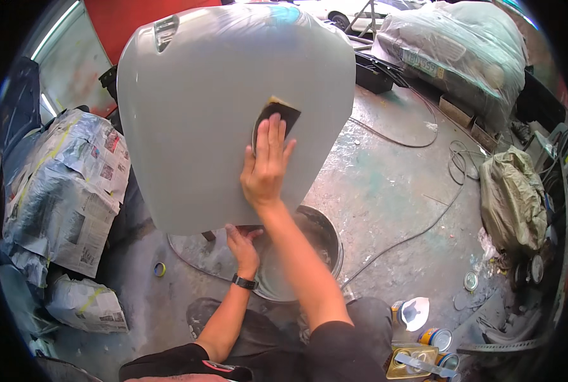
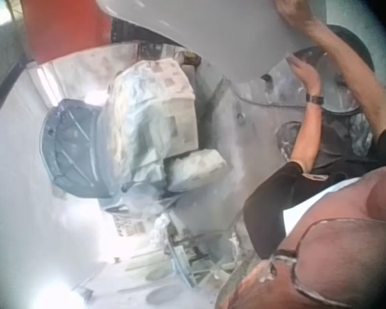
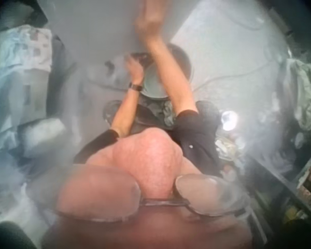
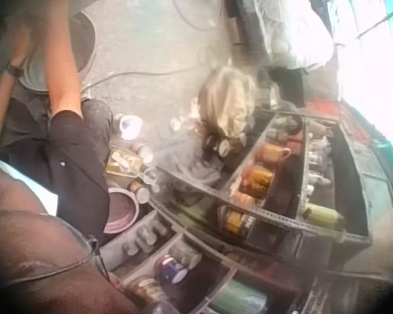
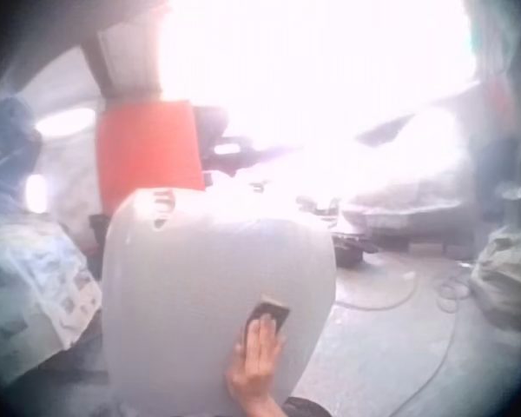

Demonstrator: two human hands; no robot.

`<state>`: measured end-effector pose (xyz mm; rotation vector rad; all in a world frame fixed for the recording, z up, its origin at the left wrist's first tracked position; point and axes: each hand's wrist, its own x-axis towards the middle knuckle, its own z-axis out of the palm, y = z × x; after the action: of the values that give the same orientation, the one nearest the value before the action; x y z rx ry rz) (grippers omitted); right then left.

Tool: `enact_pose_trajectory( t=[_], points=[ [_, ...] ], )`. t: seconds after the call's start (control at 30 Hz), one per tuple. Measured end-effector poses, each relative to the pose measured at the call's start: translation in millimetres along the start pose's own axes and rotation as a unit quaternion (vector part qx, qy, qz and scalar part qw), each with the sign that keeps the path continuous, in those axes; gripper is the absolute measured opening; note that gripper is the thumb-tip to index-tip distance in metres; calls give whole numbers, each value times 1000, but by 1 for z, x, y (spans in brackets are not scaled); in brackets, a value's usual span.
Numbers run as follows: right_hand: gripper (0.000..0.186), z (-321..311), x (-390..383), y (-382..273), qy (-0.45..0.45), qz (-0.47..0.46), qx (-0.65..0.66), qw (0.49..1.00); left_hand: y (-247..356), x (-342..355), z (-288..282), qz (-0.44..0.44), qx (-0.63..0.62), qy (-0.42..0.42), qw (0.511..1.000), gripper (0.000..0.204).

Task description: The person sands a light gray automotive body part using a sanding block, dipping the block into a bucket of water and wiping the surface with their hands.

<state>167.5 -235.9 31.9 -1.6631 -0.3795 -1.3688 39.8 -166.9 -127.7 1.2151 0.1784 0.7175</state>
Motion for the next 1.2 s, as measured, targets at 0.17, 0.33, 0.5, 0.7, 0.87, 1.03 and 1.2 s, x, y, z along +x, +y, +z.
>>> enact_pose_trajectory(
  t=[0.17,0.33,0.5,0.7,0.87,1.03,1.2],
  points=[
    [48,2,116,-5,22,-22,-48,998,-2,-10,12,-5,1,-31,1000,58],
    [46,6,68,-1,13,-1,-8,1000,-12,1,-3,5,-1,-1,1000,57],
    [46,-1,-23,-8,18,105,33,994,-5,7,-1,-16,0,-23,1000,56],
    [45,3,126,-11,40,50,40,997,-13,-6,10,-21,-14,-19,1000,58],
    [44,-2,31,-19,23,38,94,995,-1,-2,7,-6,-15,12,1000,57],
    [41,3,151,-17,83,17,75,994,-9,-10,19,-11,-38,11,999,61],
    [40,1,64,-3,59,-18,123,990,-3,-3,12,-9,-29,12,999,63]
  ],
)
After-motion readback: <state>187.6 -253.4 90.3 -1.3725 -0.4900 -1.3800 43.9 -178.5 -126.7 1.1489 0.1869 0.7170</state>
